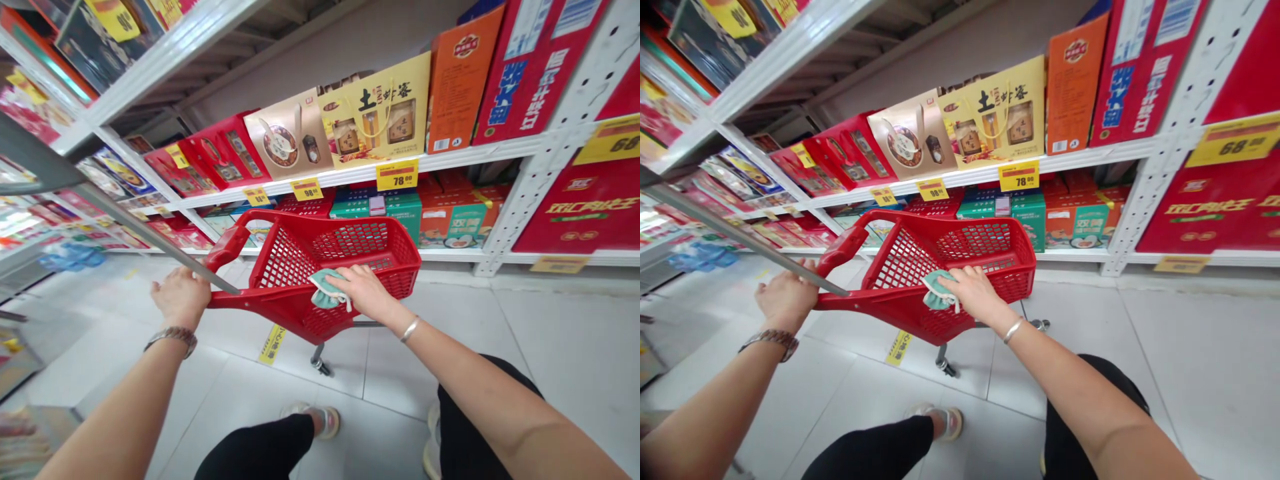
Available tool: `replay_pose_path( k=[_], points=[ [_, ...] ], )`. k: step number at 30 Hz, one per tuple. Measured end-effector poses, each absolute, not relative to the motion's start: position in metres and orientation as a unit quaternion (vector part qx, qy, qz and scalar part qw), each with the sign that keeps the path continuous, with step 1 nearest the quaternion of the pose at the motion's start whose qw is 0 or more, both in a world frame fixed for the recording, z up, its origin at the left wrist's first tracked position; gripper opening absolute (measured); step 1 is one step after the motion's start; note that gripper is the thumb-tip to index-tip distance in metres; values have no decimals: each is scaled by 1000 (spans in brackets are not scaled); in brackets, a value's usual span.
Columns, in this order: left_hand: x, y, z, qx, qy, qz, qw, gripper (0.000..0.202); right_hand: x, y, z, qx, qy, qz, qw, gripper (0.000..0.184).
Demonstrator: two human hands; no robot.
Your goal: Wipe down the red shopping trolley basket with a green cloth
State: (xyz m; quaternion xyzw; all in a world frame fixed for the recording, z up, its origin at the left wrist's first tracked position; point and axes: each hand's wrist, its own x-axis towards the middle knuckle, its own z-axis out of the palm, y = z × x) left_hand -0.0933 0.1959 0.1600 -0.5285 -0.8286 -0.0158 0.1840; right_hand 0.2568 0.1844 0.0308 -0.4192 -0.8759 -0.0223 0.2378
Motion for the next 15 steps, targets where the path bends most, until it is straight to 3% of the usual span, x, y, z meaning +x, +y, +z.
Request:
replay_pose_path(
  k=[7, 11, 15],
  points=[
    [-67, 143, 78, -504, -765, -315, 247, 61, 331, 192, 5, -467, -853, 6, 234, 62],
    [-34, 126, 36, -624, -671, -314, 250, 53, 349, 200, -5, -488, -829, 37, 269, 61],
    [18, 159, 42, -723, -620, -247, 179, 49, 338, 200, -10, -481, -825, 55, 292, 60]
  ],
)
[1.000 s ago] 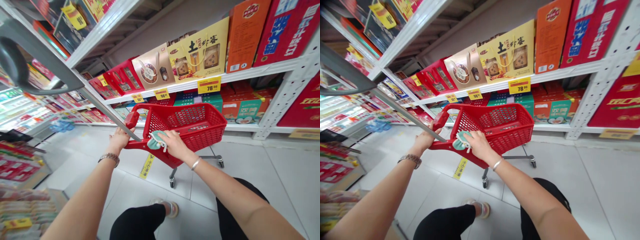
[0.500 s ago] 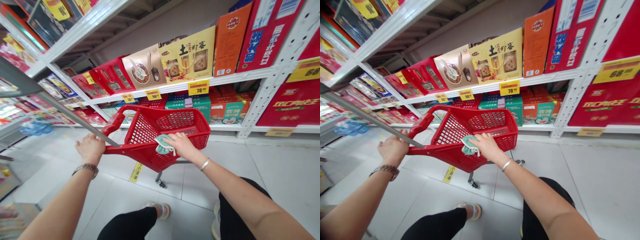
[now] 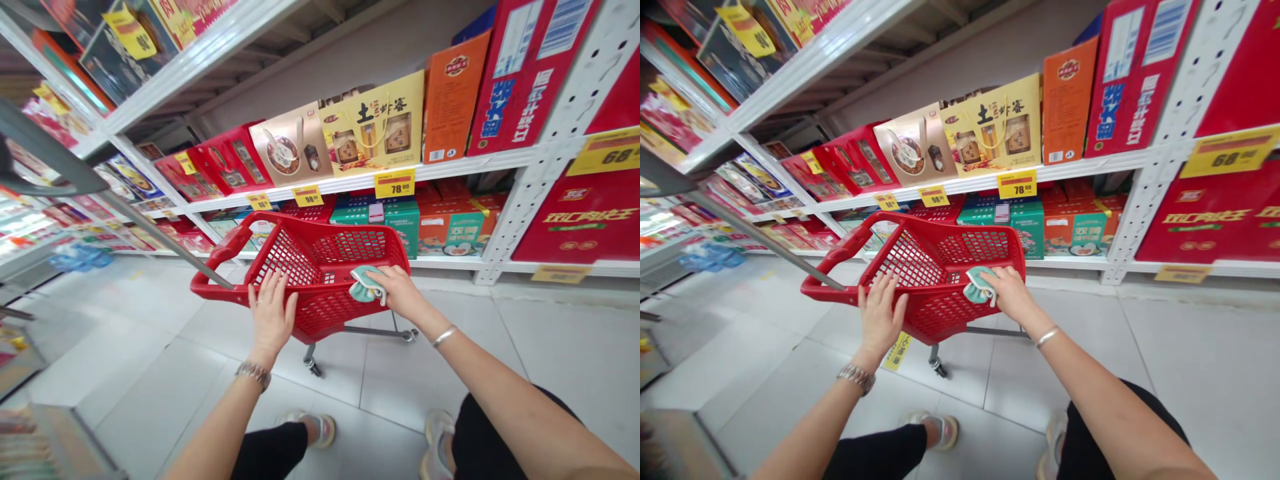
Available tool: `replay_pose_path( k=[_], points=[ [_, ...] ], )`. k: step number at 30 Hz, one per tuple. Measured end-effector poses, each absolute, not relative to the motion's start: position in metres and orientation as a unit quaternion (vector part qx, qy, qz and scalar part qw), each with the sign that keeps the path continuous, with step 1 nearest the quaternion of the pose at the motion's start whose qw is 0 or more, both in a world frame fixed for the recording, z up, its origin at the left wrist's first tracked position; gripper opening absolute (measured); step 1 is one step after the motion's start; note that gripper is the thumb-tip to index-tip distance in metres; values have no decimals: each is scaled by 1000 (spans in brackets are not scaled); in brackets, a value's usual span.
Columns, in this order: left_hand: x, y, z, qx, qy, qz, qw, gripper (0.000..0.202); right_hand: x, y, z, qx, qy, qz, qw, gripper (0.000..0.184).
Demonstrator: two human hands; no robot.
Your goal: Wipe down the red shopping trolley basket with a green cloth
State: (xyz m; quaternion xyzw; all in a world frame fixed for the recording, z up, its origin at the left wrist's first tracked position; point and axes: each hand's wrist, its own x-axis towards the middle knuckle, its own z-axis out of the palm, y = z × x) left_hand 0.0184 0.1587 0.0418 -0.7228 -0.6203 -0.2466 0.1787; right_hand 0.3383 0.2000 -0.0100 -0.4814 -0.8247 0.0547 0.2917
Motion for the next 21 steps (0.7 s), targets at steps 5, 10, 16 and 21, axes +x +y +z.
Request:
replay_pose_path(
  k=[5, 10, 16, 21],
  points=[
    [70, 211, 59, -647, -743, -146, 86, 58, 314, 185, -11, -424, -847, 67, 315, 67],
    [56, 220, 59, -602, -790, -66, 101, 73, 315, 171, -2, -342, -883, 115, 301, 61],
    [21, 222, 65, -632, -767, 63, 86, 72, 345, 179, 16, -326, -894, 167, 258, 40],
    [6, 227, 72, -648, -748, 120, 76, 68, 381, 197, 28, -437, -859, 77, 255, 35]
  ],
)
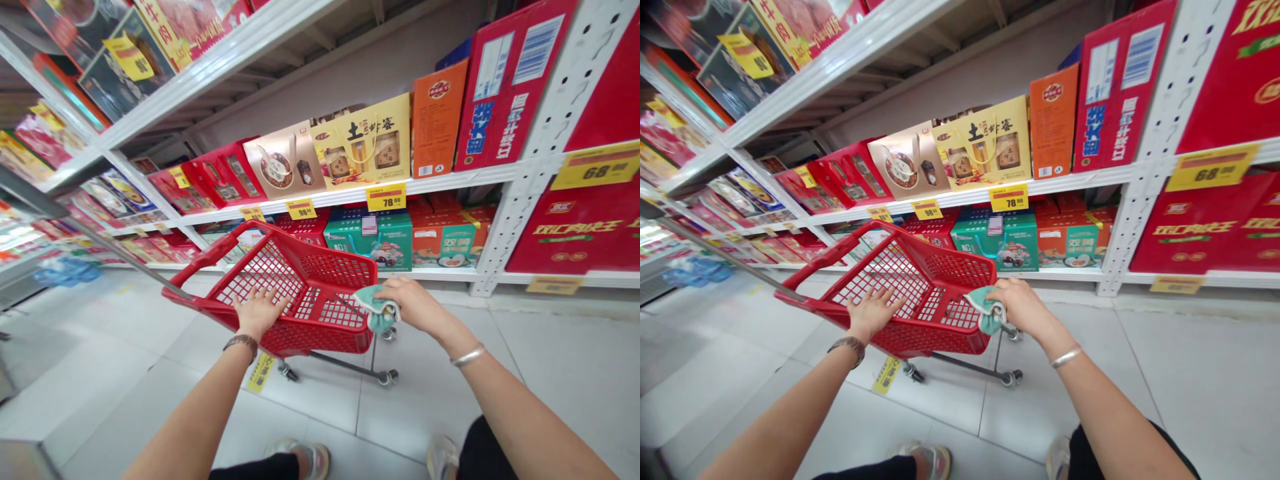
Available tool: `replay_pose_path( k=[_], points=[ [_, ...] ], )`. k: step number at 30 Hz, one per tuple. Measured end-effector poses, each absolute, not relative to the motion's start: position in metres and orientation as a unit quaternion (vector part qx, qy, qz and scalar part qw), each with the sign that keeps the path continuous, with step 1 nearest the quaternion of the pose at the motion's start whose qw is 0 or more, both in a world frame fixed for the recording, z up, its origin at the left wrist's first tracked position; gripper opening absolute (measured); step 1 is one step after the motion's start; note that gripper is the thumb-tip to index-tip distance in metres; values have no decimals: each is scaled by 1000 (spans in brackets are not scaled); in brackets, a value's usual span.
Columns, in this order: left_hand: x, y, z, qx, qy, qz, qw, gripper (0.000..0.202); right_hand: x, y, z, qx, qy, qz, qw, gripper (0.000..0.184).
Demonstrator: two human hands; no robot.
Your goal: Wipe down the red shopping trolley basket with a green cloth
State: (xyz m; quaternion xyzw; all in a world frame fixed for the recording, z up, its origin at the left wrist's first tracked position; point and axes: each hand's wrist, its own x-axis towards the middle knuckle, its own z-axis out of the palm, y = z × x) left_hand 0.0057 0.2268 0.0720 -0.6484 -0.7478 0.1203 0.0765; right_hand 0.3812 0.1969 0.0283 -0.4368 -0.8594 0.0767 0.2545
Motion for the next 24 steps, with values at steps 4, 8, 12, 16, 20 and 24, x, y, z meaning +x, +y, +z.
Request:
replay_pose_path(
  k=[4, 8, 12, 16, 20, 24],
  points=[
    [-2, 229, 77, -658, -735, 152, 55, 67, 392, 209, 23, -511, -801, -29, 310, 44],
    [-7, 229, 81, -664, -728, 163, 43, 65, 358, 200, -1, -401, -846, 53, 349, 46],
    [-15, 227, 81, -677, -715, 171, 43, 61, 308, 166, -17, -354, -853, 114, 366, 65],
    [-24, 224, 78, -681, -710, 171, 53, 57, 283, 142, -12, -324, -869, 177, 330, 78],
    [-33, 221, 76, -684, -707, 171, 57, 55, 283, 135, 4, -355, -875, 205, 256, 66],
    [-44, 217, 74, -677, -711, 180, 54, 55, 281, 129, 15, -366, -879, 245, 181, 85]
  ],
)
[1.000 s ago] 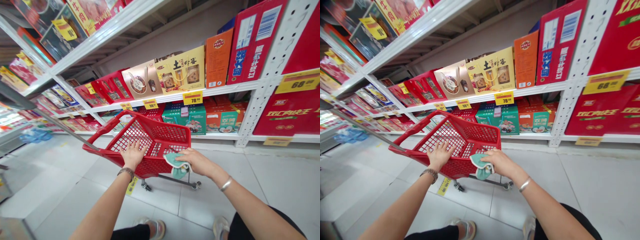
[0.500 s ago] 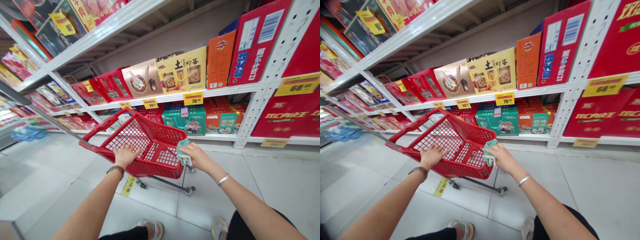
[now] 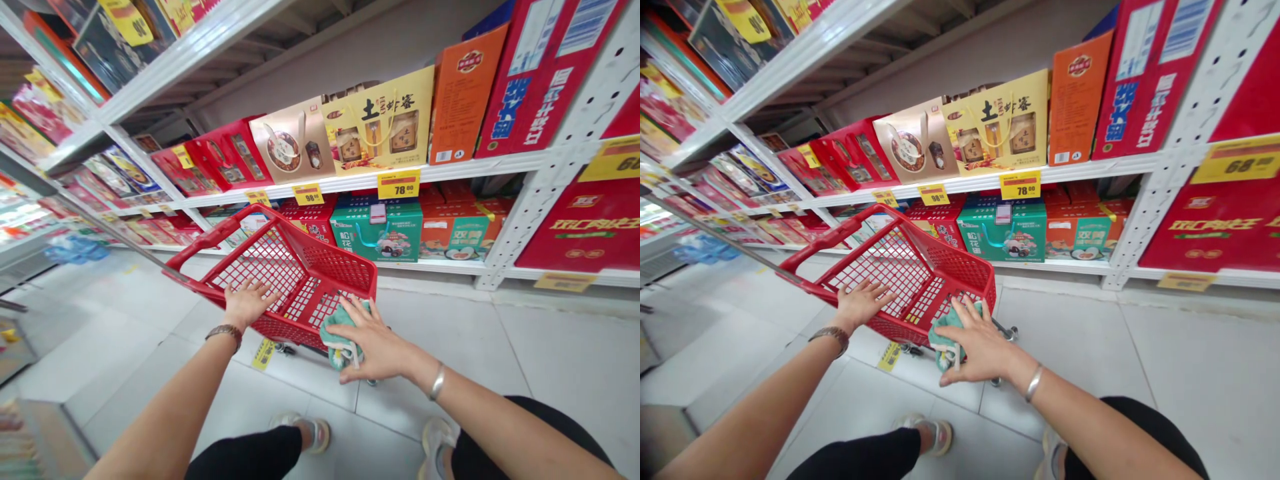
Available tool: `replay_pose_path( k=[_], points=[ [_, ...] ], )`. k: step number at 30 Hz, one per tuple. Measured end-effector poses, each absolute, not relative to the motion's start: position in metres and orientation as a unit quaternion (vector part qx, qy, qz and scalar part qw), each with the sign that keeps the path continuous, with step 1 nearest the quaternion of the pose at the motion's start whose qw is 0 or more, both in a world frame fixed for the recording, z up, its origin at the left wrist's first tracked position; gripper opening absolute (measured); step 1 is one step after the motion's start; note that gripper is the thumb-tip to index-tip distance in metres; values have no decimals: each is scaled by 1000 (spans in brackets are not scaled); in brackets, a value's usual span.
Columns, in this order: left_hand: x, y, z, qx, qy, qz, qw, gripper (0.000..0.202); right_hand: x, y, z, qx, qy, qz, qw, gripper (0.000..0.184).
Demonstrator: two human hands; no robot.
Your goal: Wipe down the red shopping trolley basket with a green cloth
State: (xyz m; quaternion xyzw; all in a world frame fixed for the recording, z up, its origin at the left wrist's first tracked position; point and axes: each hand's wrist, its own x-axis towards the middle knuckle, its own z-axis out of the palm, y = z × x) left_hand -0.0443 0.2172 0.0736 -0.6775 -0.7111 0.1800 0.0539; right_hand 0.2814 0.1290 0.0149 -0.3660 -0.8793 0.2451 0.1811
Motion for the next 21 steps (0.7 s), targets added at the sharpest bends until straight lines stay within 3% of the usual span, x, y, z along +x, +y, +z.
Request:
replay_pose_path(
  k=[5, 12, 18, 21],
  points=[
    [-55, 210, 73, -672, -718, 177, 50, 54, 273, 123, 10, -328, -896, 211, 212, 50],
    [-59, 197, 75, -671, -716, 183, 56, 52, 312, 169, -11, -236, -906, 151, 317, 46],
    [-55, 190, 74, -677, -711, 182, 56, 52, 344, 224, -25, -346, -847, 119, 385, 51],
    [-53, 187, 74, -680, -708, 178, 58, 47, 337, 222, -24, -371, -832, 124, 394, 44]
  ],
)
